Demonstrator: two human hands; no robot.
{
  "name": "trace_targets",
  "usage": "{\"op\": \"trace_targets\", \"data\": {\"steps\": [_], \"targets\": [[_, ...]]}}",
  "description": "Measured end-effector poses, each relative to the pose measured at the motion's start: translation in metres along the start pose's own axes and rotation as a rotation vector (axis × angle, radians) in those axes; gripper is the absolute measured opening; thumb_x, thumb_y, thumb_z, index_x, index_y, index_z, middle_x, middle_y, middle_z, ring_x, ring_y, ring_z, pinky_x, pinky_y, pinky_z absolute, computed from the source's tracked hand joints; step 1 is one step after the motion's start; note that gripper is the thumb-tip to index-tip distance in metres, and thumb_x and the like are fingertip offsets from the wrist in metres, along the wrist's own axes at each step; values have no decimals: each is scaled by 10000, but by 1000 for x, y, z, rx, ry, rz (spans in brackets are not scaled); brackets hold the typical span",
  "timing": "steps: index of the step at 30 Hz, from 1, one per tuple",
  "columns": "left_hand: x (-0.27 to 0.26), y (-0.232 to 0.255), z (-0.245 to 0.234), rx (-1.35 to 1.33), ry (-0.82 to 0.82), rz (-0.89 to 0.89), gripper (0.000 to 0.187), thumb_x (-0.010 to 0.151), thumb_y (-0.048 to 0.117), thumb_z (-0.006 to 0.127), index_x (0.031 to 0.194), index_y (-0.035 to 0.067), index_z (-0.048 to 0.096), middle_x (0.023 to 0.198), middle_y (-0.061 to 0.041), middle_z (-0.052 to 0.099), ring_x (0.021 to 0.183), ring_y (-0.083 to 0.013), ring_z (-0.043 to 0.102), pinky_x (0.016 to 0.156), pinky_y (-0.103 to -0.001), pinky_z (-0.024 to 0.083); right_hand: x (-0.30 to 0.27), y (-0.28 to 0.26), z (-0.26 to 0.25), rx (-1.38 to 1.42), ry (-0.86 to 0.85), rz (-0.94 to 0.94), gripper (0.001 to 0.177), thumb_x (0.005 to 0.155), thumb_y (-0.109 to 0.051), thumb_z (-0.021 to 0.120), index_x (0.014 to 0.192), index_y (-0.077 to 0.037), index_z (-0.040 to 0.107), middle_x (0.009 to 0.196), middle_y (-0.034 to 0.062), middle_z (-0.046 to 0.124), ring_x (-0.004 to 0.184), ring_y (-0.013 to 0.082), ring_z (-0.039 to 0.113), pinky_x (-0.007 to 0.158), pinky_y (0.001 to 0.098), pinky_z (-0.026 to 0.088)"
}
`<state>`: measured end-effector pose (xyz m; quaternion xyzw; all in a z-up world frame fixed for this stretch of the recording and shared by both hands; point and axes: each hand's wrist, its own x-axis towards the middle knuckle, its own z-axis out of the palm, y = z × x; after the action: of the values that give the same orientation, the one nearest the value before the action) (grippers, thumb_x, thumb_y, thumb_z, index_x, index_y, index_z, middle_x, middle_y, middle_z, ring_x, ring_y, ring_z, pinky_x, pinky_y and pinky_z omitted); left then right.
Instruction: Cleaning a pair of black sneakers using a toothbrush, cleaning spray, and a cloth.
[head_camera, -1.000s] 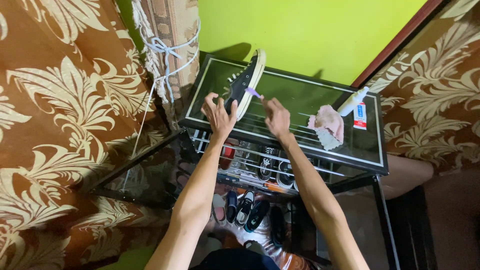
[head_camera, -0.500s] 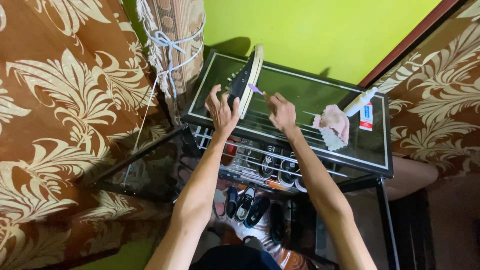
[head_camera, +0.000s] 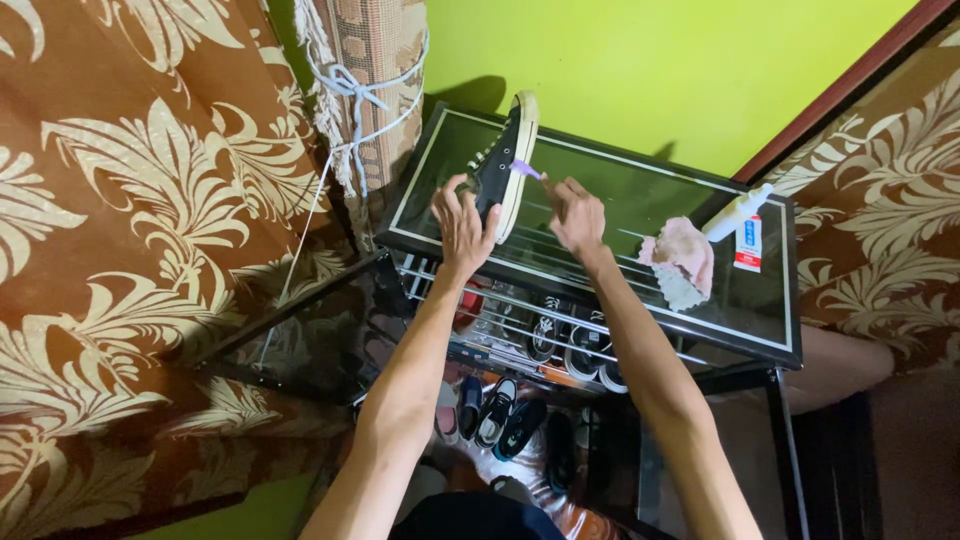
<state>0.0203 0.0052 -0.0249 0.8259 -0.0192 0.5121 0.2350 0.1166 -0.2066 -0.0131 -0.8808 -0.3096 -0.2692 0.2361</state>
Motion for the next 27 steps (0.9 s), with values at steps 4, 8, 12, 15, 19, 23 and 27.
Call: {"op": "trace_targets", "data": {"steps": [4, 8, 12, 15, 19, 23, 27], "targets": [[-1, 0, 2, 7, 8, 1, 463, 1027, 491, 478, 963, 34, 514, 1356, -189, 435, 1210, -393, 468, 1100, -561, 308, 20, 10, 12, -61, -11, 28, 112, 919, -98, 527, 859, -144, 609, 790, 82, 579, 663, 395, 647, 568, 479, 509], [-1, -3, 2, -25, -4, 8, 445, 1029, 473, 479, 958, 35, 506, 1346, -179, 423, 1205, -403, 443, 1099, -574, 298, 37, -8, -6, -89, -19, 48, 119, 937, -109, 535, 913, -150, 644, 810, 77, 573, 674, 389, 656, 581, 485, 510], [1, 1, -2, -26, 1, 22, 441, 1040, 463, 466, 958, 31, 494, 1340, -179, 423, 1197, -396, 444, 1092, -570, 305, 24, 2, 10, -28, 11, -19, 121, 925, -186, 559, 811, -167, 594, 754, 53, 508, 636, 376, 622, 557, 455, 483], [1, 1, -3, -37, 0, 23, 436, 1048, 463, 457, 961, 36, 485, 1340, -181, 414, 1178, -401, 444, 1088, -574, 309, 2, 5, 9, 52, 20, -55, 162, 952, -262, 541, 811, -199, 591, 745, 32, 505, 634, 343, 623, 541, 410, 466], [0, 2, -5, -41, -7, 19, 460, 1058, 472, 439, 955, 26, 481, 1322, -181, 419, 1165, -404, 450, 1083, -570, 308, -17, 3, 1, 118, 13, -89, 99, 865, -228, 598, 772, -195, 594, 729, 56, 541, 639, 369, 631, 554, 432, 473], [5, 7, -9, -70, -28, 11, 424, 1063, 451, 440, 961, 42, 481, 1340, -170, 401, 1167, -383, 437, 1086, -573, 304, -22, 2, -14, 143, -7, -98, 86, 902, -219, 642, 816, -220, 642, 701, 12, 541, 640, 325, 639, 573, 392, 497], [2, 5, -7, -63, -36, 23, 407, 1050, 435, 482, 947, 41, 486, 1347, -179, 405, 1176, -398, 436, 1086, -582, 300, -6, -12, -24, -15, 4, -60, 128, 949, -165, 586, 856, -211, 661, 719, 28, 579, 637, 323, 647, 574, 412, 505]]}}
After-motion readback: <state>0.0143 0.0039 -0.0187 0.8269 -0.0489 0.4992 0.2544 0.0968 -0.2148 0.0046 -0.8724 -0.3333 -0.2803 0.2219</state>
